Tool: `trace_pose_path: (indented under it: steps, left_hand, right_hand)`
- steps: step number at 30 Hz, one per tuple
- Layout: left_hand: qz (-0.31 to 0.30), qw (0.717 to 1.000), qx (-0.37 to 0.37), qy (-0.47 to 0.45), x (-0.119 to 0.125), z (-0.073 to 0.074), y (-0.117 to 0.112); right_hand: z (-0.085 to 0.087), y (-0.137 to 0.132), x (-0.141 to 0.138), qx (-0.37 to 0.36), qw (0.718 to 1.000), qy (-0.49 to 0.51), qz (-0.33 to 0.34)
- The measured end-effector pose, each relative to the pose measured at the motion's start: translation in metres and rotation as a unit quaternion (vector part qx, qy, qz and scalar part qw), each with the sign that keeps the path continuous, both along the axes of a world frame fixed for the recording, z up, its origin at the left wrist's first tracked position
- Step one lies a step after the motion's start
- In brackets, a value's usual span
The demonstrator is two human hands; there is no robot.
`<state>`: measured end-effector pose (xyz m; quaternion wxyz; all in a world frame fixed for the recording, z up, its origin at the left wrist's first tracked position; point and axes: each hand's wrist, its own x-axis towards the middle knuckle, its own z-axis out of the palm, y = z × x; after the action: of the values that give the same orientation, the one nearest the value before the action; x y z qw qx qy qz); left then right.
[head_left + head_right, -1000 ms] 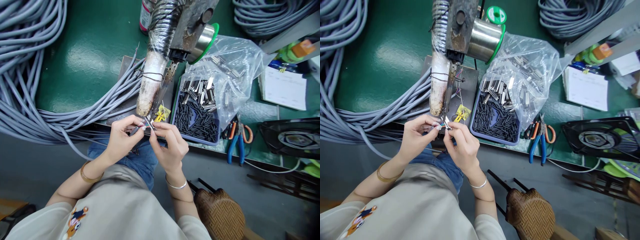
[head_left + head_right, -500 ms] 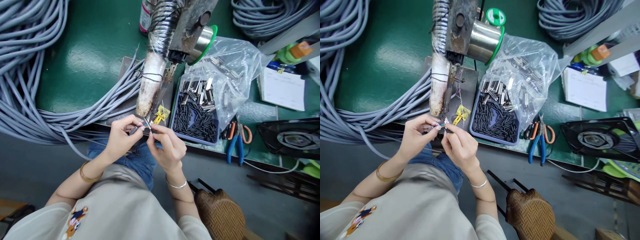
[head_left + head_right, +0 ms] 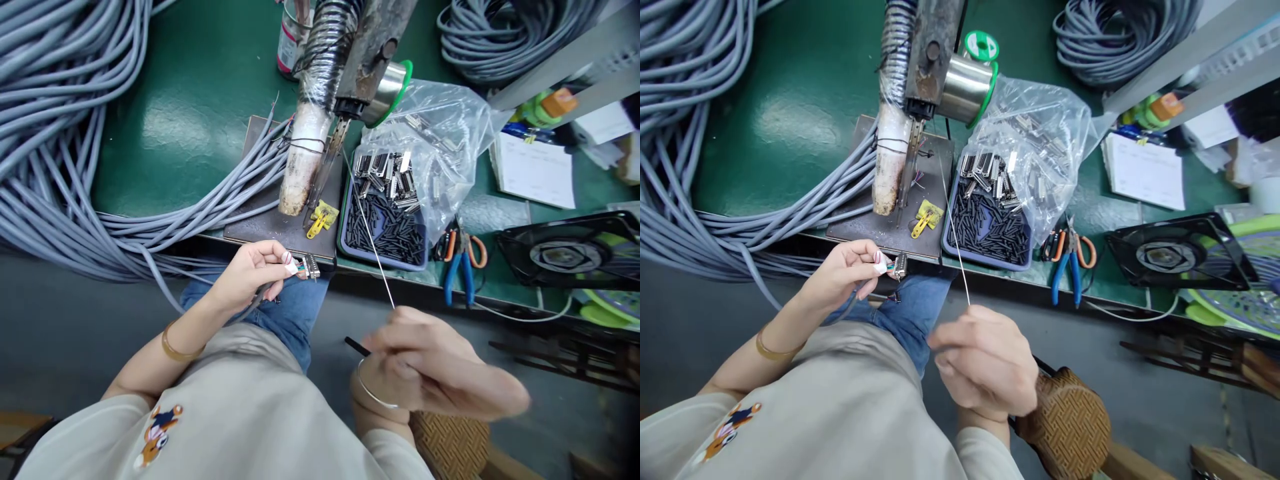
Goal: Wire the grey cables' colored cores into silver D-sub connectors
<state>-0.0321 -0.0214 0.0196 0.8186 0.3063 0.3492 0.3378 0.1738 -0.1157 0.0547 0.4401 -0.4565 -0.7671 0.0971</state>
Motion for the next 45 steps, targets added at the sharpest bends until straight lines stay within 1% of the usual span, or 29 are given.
trace_pose_path:
  steps: [2,5,7,9,11,13,15,17,19,20,21,22,23,24,25,26,27,28,29,30,32,33,35,37,40,42,45]
  left_hand:
    - [-0.031,0.999,-0.013,-0.036,-0.004,0.003,-0.005]
    - [-0.063,0.996,0.003,-0.063,-0.01,0.007,-0.013]
    - [-0.049,0.996,0.034,-0.065,-0.014,0.009,-0.019]
    - [-0.022,0.995,0.061,-0.07,-0.018,0.01,-0.025]
    - [-0.005,0.993,0.083,-0.084,-0.021,0.01,-0.032]
    - [0.002,0.989,0.112,-0.094,-0.023,0.011,-0.039]
    - [0.006,0.984,0.156,-0.091,-0.024,0.011,-0.044]
    - [0.007,0.974,0.213,-0.079,-0.023,0.01,-0.047]
    - [0.017,0.957,0.284,-0.049,-0.021,0.007,-0.048]
    - [0.027,0.946,0.322,-0.024,-0.02,0.005,-0.048]
    - [0.038,0.933,0.357,0.004,-0.017,0.002,-0.047]
    - [0.049,0.922,0.383,0.032,-0.015,-0.001,-0.046]
    - [0.061,0.914,0.397,0.054,-0.012,-0.005,-0.045]
    - [0.072,0.913,0.395,0.068,-0.009,-0.009,-0.043]
    - [0.085,0.918,0.38,0.074,-0.006,-0.012,-0.042]
    - [0.096,0.927,0.354,0.074,-0.004,-0.015,-0.04]
    - [0.104,0.938,0.321,0.073,-0.001,-0.017,-0.038]
    - [0.109,0.95,0.285,0.072,0.001,-0.019,-0.036]
    - [0.109,0.96,0.249,0.072,0.002,-0.02,-0.033]
    - [0.106,0.968,0.217,0.074,0.003,-0.019,-0.03]
    - [0.101,0.977,0.169,0.086,0.004,-0.018,-0.024]
    - [0.102,0.978,0.155,0.092,0.004,-0.016,-0.021]
    - [0.109,0.979,0.137,0.102,0.005,-0.013,-0.014]
    - [0.116,0.98,0.127,0.105,0.007,-0.011,-0.009]
    - [0.115,0.979,0.128,0.11,0.01,-0.012,-0.002]
    - [0.121,0.975,0.142,0.123,0.012,-0.014,0.002]
    - [0.15,0.96,0.179,0.155,0.015,-0.017,0.007]
  right_hand:
    - [0.002,0.004,-0.01,0.022,1.0,0.013,-0.014]
    - [-0.009,0.018,-0.027,0.014,0.999,-0.033,-0.009]
    - [-0.016,0.022,-0.035,0.036,0.998,-0.041,-0.027]
    - [-0.019,0.019,-0.042,0.036,0.996,-0.026,-0.075]
    - [-0.016,0.013,-0.048,-0.018,0.993,0.027,-0.115]
    - [-0.012,0.007,-0.052,-0.1,0.98,0.116,-0.124]
    - [-0.01,0.006,-0.053,-0.177,0.956,0.212,-0.104]
    - [-0.01,0.008,-0.052,-0.243,0.924,0.287,-0.065]
    - [-0.011,0.012,-0.05,-0.29,0.899,0.328,-0.03]
    - [-0.012,0.014,-0.049,-0.3,0.894,0.331,-0.022]
    - [-0.012,0.016,-0.048,-0.298,0.898,0.321,-0.027]
    - [-0.012,0.017,-0.048,-0.284,0.911,0.295,-0.041]
    - [-0.012,0.018,-0.047,-0.257,0.931,0.253,-0.063]
    - [-0.012,0.019,-0.046,-0.216,0.952,0.199,-0.09]
    - [-0.012,0.02,-0.045,-0.165,0.969,0.141,-0.117]
    - [-0.013,0.02,-0.044,-0.109,0.979,0.091,-0.144]
    - [-0.014,0.02,-0.042,-0.056,0.982,0.061,-0.169]
    - [-0.016,0.02,-0.04,-0.009,0.98,0.057,-0.188]
    - [-0.018,0.02,-0.037,0.028,0.975,0.077,-0.205]
    - [-0.021,0.02,-0.035,0.05,0.969,0.112,-0.216]
    - [-0.029,0.02,-0.03,0.052,0.958,0.171,-0.223]
    - [-0.033,0.02,-0.029,0.04,0.959,0.174,-0.219]
    - [-0.042,0.024,-0.028,0.017,0.97,0.132,-0.202]
    - [-0.052,0.03,-0.031,0.012,0.983,0.078,-0.168]
    - [-0.064,0.043,-0.037,0.01,0.989,0.062,-0.135]
    - [-0.07,0.051,-0.04,0.014,0.988,0.066,-0.137]
    - [-0.072,0.06,-0.042,0.05,0.988,0.045,-0.141]
